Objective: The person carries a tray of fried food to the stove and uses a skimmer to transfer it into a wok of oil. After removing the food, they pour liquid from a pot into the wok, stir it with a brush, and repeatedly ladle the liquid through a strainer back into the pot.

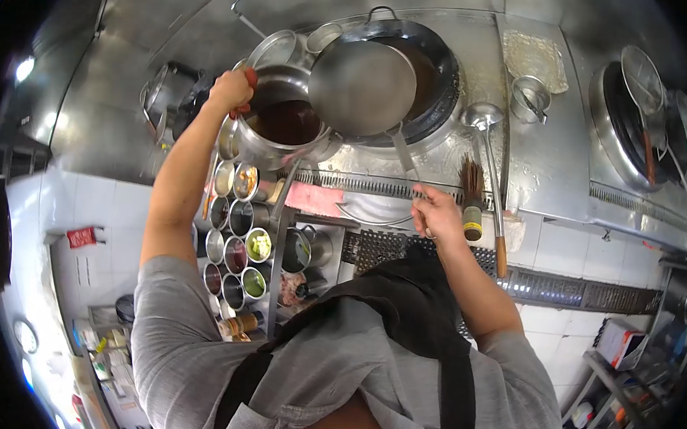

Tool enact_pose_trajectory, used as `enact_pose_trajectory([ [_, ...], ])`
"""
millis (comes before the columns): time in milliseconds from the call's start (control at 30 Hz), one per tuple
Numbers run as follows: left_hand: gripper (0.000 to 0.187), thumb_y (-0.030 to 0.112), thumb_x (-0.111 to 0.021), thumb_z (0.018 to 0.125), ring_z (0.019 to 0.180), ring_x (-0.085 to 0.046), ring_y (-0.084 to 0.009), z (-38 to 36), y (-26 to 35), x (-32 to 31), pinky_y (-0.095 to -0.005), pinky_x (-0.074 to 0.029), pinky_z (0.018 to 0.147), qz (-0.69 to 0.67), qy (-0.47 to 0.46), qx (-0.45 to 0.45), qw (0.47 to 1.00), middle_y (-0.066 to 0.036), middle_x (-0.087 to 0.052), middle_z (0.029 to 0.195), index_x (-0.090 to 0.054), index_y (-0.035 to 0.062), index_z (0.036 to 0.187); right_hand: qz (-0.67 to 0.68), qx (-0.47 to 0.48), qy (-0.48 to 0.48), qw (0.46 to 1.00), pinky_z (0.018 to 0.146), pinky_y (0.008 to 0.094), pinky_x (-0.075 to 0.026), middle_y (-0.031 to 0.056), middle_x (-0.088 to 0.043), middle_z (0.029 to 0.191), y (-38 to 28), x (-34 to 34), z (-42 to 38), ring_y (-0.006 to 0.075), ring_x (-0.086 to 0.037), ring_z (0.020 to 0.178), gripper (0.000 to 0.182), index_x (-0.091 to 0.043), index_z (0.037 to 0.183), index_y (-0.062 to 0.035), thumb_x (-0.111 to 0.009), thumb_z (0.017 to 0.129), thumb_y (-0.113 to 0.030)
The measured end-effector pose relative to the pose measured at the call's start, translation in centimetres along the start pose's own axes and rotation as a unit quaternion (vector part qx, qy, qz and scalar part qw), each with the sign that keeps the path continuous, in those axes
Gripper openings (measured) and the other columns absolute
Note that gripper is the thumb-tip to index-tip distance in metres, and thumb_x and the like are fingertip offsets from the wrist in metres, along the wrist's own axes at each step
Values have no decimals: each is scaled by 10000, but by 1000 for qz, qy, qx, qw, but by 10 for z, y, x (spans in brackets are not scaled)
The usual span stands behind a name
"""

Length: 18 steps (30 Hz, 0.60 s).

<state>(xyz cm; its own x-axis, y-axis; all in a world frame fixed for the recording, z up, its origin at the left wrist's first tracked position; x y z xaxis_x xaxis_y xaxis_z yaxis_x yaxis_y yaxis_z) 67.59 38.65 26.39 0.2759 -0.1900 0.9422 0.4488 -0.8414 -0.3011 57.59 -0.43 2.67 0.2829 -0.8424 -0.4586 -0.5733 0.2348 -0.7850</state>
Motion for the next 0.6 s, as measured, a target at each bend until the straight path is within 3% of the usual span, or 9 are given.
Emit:
enact_pose_trajectory([
  [67, 301, 153, -574, 752, 921, -652, -343, 12, 9, -9, -425, -519, 824, -5, -12, 13, 1000, -185, -666, 986, -644, 37, 1021, -11, -6, -19, 1000, 325, 258, -354, 57, -546, 620, -1, -2, 8, 126, -479, 385, 442, -432, 1264, 94, -506, 841, -13],
  [133, 224, 136, -561, 803, 837, -689, -246, 26, 18, -17, -359, -539, 774, 42, 47, 40, 997, -107, -704, 841, -647, 52, 992, -5, -11, -26, 1000, 327, 257, -355, 58, -546, 619, -7, 1, 14, 124, -478, 384, 440, -437, 1259, 97, -501, 837, -9],
  [167, 224, 136, -561, 803, 837, -689, -246, 37, 22, -20, -359, -539, 774, 48, 42, 34, 997, -107, -704, 841, -647, 52, 992, -11, -16, -42, 999, 328, 256, -356, 58, -545, 618, -8, 2, 16, 123, -476, 383, 438, -442, 1254, 100, -495, 832, -5],
  [233, 356, 211, -552, 828, 1044, -611, -331, 62, 26, -24, -426, -499, 873, 68, 19, 57, 996, -166, -624, 1128, -569, 68, 1153, -7, -25, -37, 999, 331, 259, -353, 57, -539, 616, -12, 1, 23, 122, -470, 375, 429, -457, 1241, 103, -493, 827, -7],
  [433, 324, 259, -466, 908, 1041, -614, -324, 105, 38, -30, -431, -498, 873, 127, 54, 52, 989, -147, -632, 1120, -569, 81, 1159, -49, -34, -93, 994, 330, 261, -348, 55, -524, 608, -24, 9, 38, 116, -478, 369, 422, -459, 1238, 114, -488, 837, -15],
  [600, 321, 239, -471, 901, 1054, -609, -319, 119, 49, -26, -430, -498, 874, 154, 34, 49, 986, -137, -628, 1135, -572, 84, 1164, -25, -59, -98, 993, 319, 254, -348, 49, -516, 595, -27, 20, 40, 112, -478, 366, 399, -491, 1226, 93, -479, 842, -14],
])
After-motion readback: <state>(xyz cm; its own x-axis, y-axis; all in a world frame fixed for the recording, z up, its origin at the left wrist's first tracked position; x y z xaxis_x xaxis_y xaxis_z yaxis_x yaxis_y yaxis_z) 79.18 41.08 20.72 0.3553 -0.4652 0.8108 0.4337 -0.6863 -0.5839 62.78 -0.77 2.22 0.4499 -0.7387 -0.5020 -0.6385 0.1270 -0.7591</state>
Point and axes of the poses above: each hand's wrist, its own z-axis towards the middle knuckle, its own x-axis out of the back of the hand, y = z × x, the point moved 1 cm from there along z, towards the middle knuckle
